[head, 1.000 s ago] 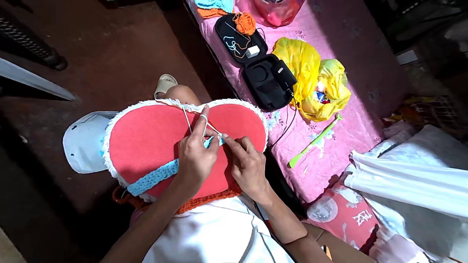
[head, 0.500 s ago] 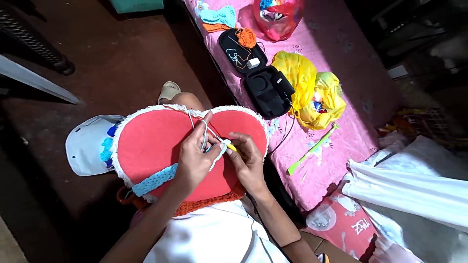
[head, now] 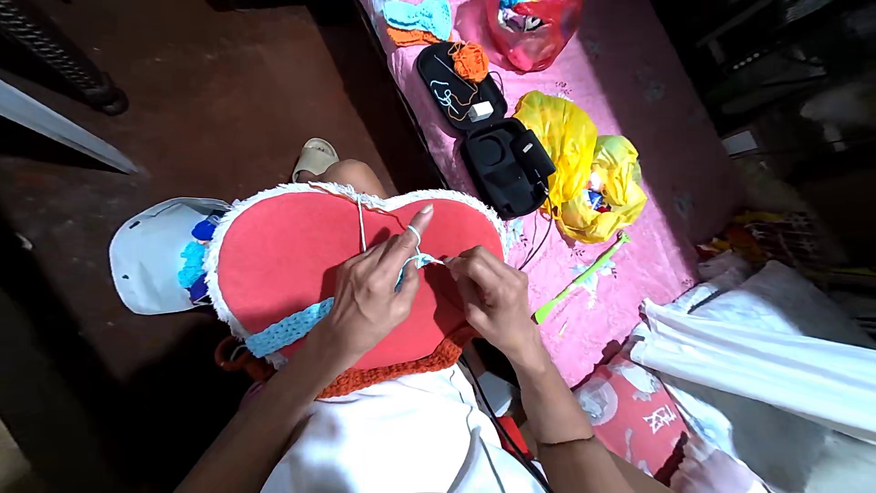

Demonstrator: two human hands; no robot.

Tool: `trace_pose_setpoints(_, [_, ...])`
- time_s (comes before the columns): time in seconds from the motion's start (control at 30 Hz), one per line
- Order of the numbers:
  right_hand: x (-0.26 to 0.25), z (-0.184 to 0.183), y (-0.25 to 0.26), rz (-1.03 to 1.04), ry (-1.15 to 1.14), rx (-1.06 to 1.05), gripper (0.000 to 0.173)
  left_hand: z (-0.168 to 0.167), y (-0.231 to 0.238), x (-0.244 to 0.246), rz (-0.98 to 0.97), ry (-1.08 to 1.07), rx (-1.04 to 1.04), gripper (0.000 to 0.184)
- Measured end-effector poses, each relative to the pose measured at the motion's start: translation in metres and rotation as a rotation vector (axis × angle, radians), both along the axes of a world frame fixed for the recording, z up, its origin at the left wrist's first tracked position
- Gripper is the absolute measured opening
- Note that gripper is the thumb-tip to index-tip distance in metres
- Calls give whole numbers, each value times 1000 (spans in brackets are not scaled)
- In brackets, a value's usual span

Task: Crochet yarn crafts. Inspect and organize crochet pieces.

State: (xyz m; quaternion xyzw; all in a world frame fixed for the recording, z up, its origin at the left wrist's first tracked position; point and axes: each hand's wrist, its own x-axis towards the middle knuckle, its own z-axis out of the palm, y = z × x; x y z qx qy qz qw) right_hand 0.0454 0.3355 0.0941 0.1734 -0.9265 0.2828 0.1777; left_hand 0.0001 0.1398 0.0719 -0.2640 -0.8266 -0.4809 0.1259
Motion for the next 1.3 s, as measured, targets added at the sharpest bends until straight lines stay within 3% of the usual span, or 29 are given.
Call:
trace_pose_setpoints(0.23, [2, 2, 9, 67, -501, -738, 13, 6, -8, -5, -202, -492, 414, 73])
trace_pose_setpoints(0.47, [2, -4, -1, 84, -716, -1116, 18, 5, -1, -3, -197, -477, 416, 72])
trace_pose_setpoints(0.6, [4, -7, -17, 16, -703, -1323, 23, 6, 2, -1, -143, -535, 399, 70])
trace_pose_setpoints(0.77, [7, -10, -28, -88, -426, -924, 20, 11, 2, -4, -97, -601, 458, 73])
trace_pose_setpoints(0.93, [4, -12, -31, -100, -383, -870, 21, 12, 4, -3, -40, -559, 490, 74])
trace_pose_setpoints(1.03, [4, -13, -32, -89, -304, -765, 17, 10, 8, 3, 33, -378, 407, 68])
trace_pose_setpoints(1.2, [-4, -12, -31, -59, 150, -147, 16, -2, 19, 12, 155, 56, 115, 52])
trace_pose_setpoints(1.3, [-12, -7, -33, -36, 172, -143, 16, -6, 22, 12, 156, 78, 161, 51])
